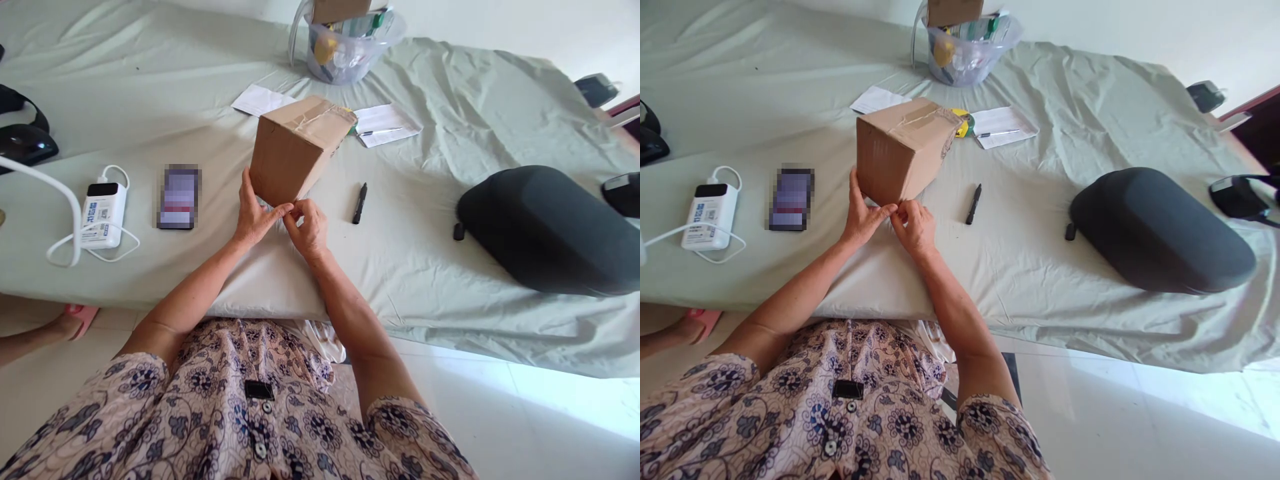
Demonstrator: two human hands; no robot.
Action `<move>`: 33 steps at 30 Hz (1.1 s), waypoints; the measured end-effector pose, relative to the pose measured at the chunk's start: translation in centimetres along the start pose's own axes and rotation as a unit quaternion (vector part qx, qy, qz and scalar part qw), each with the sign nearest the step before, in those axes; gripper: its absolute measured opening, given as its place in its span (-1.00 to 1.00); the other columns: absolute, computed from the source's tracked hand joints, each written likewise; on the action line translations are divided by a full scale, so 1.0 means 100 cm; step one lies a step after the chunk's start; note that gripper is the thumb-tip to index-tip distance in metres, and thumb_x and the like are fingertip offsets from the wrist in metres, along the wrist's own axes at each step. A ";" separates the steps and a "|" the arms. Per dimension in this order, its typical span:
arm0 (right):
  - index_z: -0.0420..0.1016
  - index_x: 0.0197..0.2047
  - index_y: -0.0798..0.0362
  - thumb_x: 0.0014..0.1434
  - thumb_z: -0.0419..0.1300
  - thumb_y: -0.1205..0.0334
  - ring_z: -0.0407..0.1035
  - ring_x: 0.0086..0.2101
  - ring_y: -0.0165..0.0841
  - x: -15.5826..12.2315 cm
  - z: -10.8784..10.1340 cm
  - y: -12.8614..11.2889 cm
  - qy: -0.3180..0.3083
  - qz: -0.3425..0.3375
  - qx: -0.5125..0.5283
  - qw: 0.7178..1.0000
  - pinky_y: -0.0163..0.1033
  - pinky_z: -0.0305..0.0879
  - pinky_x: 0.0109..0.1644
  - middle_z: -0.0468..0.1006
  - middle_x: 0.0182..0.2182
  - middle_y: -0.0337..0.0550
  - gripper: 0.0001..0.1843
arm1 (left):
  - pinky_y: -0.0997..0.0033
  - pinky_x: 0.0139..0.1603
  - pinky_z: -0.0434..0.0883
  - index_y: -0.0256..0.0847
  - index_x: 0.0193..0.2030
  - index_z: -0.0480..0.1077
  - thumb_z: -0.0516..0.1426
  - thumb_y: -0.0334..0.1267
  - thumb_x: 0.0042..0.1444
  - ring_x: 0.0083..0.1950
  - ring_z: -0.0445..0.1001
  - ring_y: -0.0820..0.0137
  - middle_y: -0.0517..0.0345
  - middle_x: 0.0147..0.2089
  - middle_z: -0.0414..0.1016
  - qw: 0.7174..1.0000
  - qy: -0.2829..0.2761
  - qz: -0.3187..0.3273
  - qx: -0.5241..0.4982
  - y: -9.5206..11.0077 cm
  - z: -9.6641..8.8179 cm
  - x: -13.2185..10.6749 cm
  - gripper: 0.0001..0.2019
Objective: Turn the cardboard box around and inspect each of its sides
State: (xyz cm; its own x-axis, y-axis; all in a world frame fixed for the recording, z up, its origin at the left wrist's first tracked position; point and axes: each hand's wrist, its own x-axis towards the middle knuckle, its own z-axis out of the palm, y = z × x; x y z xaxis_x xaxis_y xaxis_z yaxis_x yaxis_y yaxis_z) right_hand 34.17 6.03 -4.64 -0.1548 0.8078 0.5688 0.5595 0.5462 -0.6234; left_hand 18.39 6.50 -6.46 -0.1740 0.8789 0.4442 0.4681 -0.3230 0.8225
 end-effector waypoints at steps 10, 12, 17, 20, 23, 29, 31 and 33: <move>0.17 -0.43 -0.04 0.20 0.15 0.24 0.25 -0.51 -0.42 -0.005 0.013 -0.004 -0.030 0.008 -0.036 0.999 -0.22 0.25 -0.30 0.37 -0.54 -0.28 -0.77 | -0.08 0.59 0.08 -0.08 0.57 -0.39 0.27 0.40 -0.06 0.64 -0.10 -0.01 -0.36 0.59 -0.15 0.995 0.044 0.043 0.073 0.002 -0.008 0.003 0.29; 0.27 -0.39 -0.02 0.24 0.15 0.20 0.29 -0.49 -0.41 -0.002 0.007 -0.001 -0.052 -0.024 -0.015 0.998 -0.22 0.29 -0.27 0.41 -0.52 -0.26 -0.82 | -0.07 0.58 0.10 -0.07 0.57 -0.39 0.26 0.38 -0.02 0.63 -0.06 -0.01 -0.36 0.58 -0.13 0.996 0.050 0.043 0.068 0.001 -0.008 0.002 0.25; 0.39 0.08 0.00 0.29 0.14 -0.17 0.47 -0.24 -0.28 0.006 -0.018 0.012 0.081 -0.041 0.023 0.996 -0.07 0.42 -0.04 0.53 -0.20 -0.05 -0.53 | -0.06 0.58 0.10 -0.08 0.56 -0.37 0.30 0.34 -0.03 0.63 -0.06 -0.03 -0.34 0.59 -0.16 0.997 0.035 0.040 0.052 0.002 -0.011 0.004 0.25; 0.07 0.40 -0.08 0.29 0.04 -0.33 0.43 0.11 -0.10 0.010 -0.032 0.019 0.151 0.011 0.018 0.988 0.11 0.40 0.10 0.35 0.20 0.18 -0.22 | -0.08 0.58 0.11 -0.10 0.55 -0.36 0.34 0.29 -0.05 0.63 -0.07 -0.05 -0.34 0.59 -0.16 0.997 0.006 0.067 0.046 0.004 -0.013 0.005 0.26; -0.19 0.51 -0.16 0.27 0.06 -0.35 0.22 0.34 0.06 0.012 -0.039 0.018 0.139 0.048 0.016 0.989 0.24 0.37 0.16 0.08 0.39 0.27 -0.07 | -0.12 0.57 0.11 -0.11 0.55 -0.31 0.37 0.26 -0.08 0.62 -0.06 -0.08 -0.34 0.57 -0.11 0.994 -0.008 0.098 0.057 0.004 -0.013 0.005 0.26; -0.24 0.54 -0.15 0.19 0.10 -0.44 0.07 0.42 0.12 0.013 -0.040 0.023 0.119 0.043 -0.023 0.992 0.27 0.37 0.19 -0.08 0.46 0.29 0.07 | -0.17 0.55 0.19 -0.11 0.53 -0.26 0.35 0.25 -0.05 0.59 0.03 -0.10 -0.31 0.52 0.01 0.985 -0.027 0.161 0.056 0.001 -0.017 0.010 0.20; -0.28 0.55 -0.16 0.18 0.07 -0.49 0.05 0.43 0.11 0.013 -0.041 0.031 0.136 0.033 -0.006 0.990 0.30 0.34 0.22 -0.08 0.46 0.25 0.09 | -0.19 0.54 0.21 -0.19 0.52 -0.24 0.35 0.25 -0.03 0.58 0.04 -0.12 -0.34 0.51 0.01 0.982 -0.047 0.180 0.043 0.001 -0.021 0.013 0.19; -0.27 0.55 -0.20 0.16 0.04 -0.52 0.08 0.42 0.08 0.015 -0.043 0.040 0.168 0.037 0.036 0.984 0.34 0.28 0.26 -0.02 0.45 0.18 0.09 | -0.19 0.54 0.22 -0.20 0.53 -0.26 0.33 0.22 0.01 0.57 0.04 -0.12 -0.31 0.52 -0.01 0.979 -0.069 0.192 0.031 0.001 -0.026 0.015 0.17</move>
State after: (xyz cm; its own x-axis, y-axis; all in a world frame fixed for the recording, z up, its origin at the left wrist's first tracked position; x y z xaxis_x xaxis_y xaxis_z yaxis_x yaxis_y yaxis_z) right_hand 39.70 8.50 -3.99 0.1697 0.7329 0.6588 0.4977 0.5132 -0.6992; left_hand 15.95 6.89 -4.81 0.1418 0.7377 0.6601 0.5278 -0.6204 0.5800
